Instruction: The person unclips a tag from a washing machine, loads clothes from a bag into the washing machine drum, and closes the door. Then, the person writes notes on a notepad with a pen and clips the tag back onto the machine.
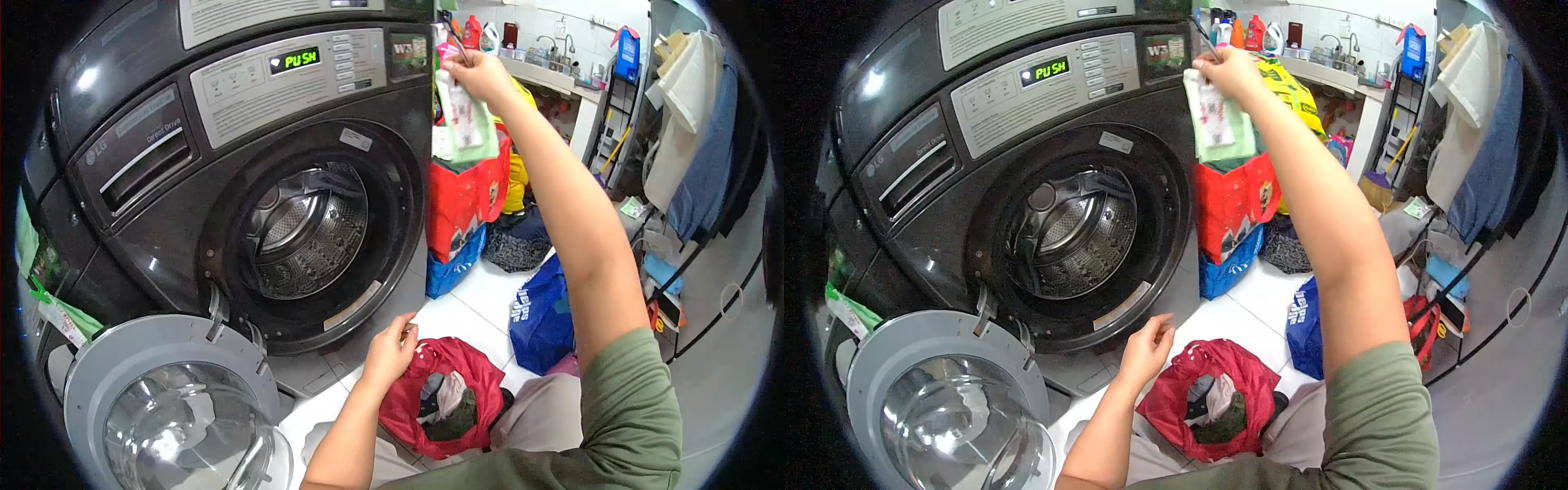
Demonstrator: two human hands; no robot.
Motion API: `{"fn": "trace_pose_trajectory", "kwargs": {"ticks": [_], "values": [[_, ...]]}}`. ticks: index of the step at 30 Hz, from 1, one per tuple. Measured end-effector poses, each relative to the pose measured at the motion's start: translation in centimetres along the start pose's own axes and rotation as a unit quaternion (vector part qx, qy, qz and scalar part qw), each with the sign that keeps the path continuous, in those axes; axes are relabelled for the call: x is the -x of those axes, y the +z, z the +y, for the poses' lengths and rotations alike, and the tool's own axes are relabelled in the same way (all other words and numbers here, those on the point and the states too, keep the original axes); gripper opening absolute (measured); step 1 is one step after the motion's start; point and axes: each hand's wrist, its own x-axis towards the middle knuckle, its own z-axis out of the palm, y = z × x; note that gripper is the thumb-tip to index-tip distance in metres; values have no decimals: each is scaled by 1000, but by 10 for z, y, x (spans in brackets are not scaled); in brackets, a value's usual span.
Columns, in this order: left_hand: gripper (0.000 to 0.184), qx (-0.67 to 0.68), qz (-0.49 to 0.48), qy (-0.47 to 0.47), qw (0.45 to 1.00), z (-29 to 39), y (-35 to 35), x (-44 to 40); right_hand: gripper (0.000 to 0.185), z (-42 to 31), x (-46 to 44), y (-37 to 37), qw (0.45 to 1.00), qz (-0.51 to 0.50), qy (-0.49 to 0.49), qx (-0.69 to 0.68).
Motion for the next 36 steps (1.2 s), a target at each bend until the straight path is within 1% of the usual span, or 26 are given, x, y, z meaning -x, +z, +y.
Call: {"fn": "trace_pose_trajectory", "kwargs": {"ticks": [2,4,6,7,8,11,14,15,18,19,20,21,22,23,25,26,27,28,29,30,31,32,33,34,35,36], "values": [[30,29,11,-31,999,-7,-7,-1,27,2,-28,9,997,-14,70,32],[31,18,13,-31,999,-14,-12,-2,27,8,-46,20,991,-15,127,30],[31,26,12,-35,999,-19,-16,-2,26,6,-54,22,986,-49,159,-17],[31,19,10,-30,999,-21,-18,-2,25,4,-53,22,984,-80,155,-46],[31,13,8,-26,1000,-24,-20,-2,22,0,-53,21,981,-85,169,-49],[32,2,-2,-33,999,-26,-25,1,17,10,-62,25,968,-90,176,-156],[30,-5,1,-35,999,-25,-26,1,16,14,-70,26,961,-136,193,-142],[29,-8,5,-33,999,-25,-27,1,16,13,-67,30,963,-133,184,-142],[33,-7,-15,-45,999,-27,-27,0,20,7,-59,38,965,-171,197,-36],[34,-25,-30,-54,998,-26,-29,0,23,5,-51,39,972,-143,183,-27],[35,-45,-50,-65,996,-23,-33,-2,35,6,-41,41,984,-102,124,80],[36,-66,-80,-79,991,-22,-36,-1,39,15,-32,41,988,-13,-19,151],[39,-119,-86,-82,986,-36,-33,-1,43,28,-14,37,961,69,-151,222],[40,-157,-97,-75,980,-46,-31,0,77,-41,39,7,981,-113,93,124],[44,-197,-154,-108,962,-58,-28,1,46,29,98,-4,980,-64,-115,148],[45,-213,-176,-123,953,-56,-22,4,37,56,146,-20,974,-94,-130,161],[43,-216,-183,-121,952,-56,-9,14,36,81,194,-36,966,-124,-146,173],[41,-221,-183,-114,951,-54,3,23,32,89,264,-54,975,-150,-83,143],[38,-210,-237,-107,942,-48,19,31,30,123,339,-71,972,-187,45,131],[36,-176,-280,-99,938,-56,42,46,31,139,407,-91,923,-256,211,192],[36,-200,-336,-99,915,-67,68,62,32,158,484,-107,901,-262,269,217],[35,-224,-387,-101,889,-80,90,80,35,211,595,-126,852,-302,326,278],[35,-248,-404,-84,877,-97,108,104,36,226,668,-134,736,-447,344,374],[35,-274,-419,-70,863,-112,124,125,36,230,727,-139,667,-509,396,374],[35,-355,-457,-53,814,-129,128,138,37,222,760,-143,626,-533,442,359],[32,-391,-435,-25,811,-138,120,140,38,218,788,-144,605,-534,477,348]]}}
